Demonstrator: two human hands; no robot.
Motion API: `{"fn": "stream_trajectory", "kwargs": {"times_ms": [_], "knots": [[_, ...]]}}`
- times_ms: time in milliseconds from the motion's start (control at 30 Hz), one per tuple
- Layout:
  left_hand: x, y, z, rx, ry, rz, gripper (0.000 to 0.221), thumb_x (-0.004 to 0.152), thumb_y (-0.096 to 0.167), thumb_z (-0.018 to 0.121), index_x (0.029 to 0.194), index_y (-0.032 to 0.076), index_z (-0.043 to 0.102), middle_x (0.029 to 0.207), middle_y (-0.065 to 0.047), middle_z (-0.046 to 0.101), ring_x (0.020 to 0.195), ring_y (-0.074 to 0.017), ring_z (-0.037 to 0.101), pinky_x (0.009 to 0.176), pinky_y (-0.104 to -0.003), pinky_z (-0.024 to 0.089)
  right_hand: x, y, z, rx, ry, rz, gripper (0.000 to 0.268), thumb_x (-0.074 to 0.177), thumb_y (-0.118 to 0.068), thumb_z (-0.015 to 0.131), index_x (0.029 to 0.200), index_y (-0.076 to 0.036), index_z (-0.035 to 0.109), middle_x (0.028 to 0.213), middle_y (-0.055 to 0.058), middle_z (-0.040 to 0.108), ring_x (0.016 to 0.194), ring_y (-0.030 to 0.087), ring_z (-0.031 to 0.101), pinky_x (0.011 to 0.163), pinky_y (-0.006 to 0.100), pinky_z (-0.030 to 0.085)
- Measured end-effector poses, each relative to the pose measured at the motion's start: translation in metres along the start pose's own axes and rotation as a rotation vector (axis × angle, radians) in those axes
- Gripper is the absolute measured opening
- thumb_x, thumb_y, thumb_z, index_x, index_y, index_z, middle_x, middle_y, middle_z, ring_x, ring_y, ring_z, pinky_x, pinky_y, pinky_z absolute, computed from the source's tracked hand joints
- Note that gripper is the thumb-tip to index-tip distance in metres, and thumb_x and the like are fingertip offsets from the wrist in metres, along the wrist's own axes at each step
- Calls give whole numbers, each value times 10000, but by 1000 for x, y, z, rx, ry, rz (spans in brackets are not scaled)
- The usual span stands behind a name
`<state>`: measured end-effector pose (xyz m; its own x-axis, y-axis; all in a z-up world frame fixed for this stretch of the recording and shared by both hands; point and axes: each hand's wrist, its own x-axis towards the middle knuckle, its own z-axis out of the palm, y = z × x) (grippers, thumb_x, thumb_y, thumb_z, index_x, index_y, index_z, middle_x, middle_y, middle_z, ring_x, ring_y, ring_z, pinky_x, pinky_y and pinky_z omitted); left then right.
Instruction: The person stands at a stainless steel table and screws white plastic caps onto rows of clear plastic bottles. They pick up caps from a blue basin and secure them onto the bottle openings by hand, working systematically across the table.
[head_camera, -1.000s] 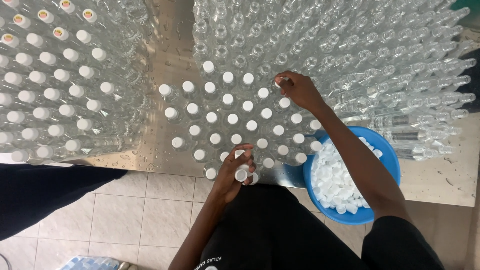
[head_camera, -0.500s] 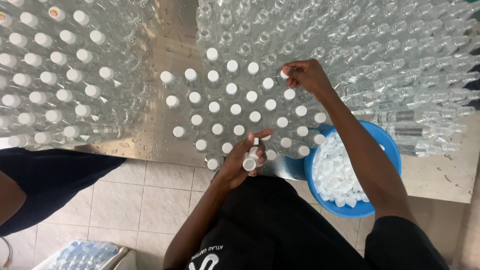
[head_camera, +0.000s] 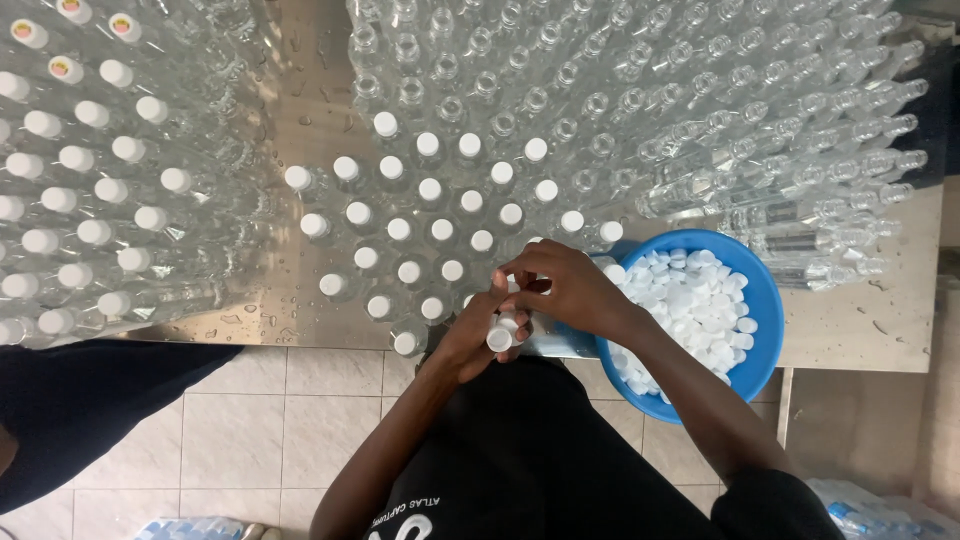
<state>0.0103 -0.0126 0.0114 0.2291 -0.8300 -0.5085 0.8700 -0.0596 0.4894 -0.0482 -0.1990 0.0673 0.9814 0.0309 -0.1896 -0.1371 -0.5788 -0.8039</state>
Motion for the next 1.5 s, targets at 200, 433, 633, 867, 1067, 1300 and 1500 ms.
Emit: {"fn": "stream_trajectory", "kwargs": {"times_ms": [200,433,633,867,1067,1300,1500], "knots": [[9,-11,-6,-63,-10,14,890,1092,715,414,1547,-44,507,861,-48,518,788,-172,678,324,-211,520,3,26,-45,156,170,124,275,973,-214,856,1197,-59,828,973,155,793,988,330,775,941,479,606],[-5,2,-11,-239,104,61,497,1156,414,476,1453,30,586,885,6,470,796,-113,600,400,-179,449,44,150,-88,-182,303,219,249,1012,-346,876,1217,-213,829,1054,28,768,1134,250,678,1066,436,519],[-8,1,-13,-283,88,74,451,1162,361,457,1439,30,589,899,5,468,820,-119,596,432,-185,445,47,155,-96,-156,178,286,245,1103,-394,759,1269,-219,798,1077,46,786,1133,225,723,1082,417,530],[0,0,-9,-319,99,53,400,1150,367,489,1376,61,611,893,7,475,808,-121,615,415,-202,442,61,166,-100,-71,52,415,278,1108,-469,707,1315,-303,793,1014,19,813,1186,237,720,1157,468,463],[6,-1,-2,-275,123,71,351,1142,352,510,1327,72,613,933,-5,537,845,-129,631,448,-209,453,59,160,-99,49,151,356,251,1091,-358,783,1300,-223,821,968,91,816,1094,275,751,1112,463,469],[14,-3,7,-315,173,119,335,1119,265,587,1350,23,599,1110,-77,619,1052,-191,662,749,-277,592,24,147,-64,-317,477,0,286,1039,-234,839,1317,-170,816,1024,61,770,1096,355,677,1051,503,500],[22,1,25,-294,188,132,371,1132,291,567,1407,41,566,1171,-81,630,1073,-199,689,856,-310,637,-39,34,-3,-212,392,-152,307,950,-345,862,1204,-181,812,1072,37,682,1096,321,625,1019,474,523]]}}
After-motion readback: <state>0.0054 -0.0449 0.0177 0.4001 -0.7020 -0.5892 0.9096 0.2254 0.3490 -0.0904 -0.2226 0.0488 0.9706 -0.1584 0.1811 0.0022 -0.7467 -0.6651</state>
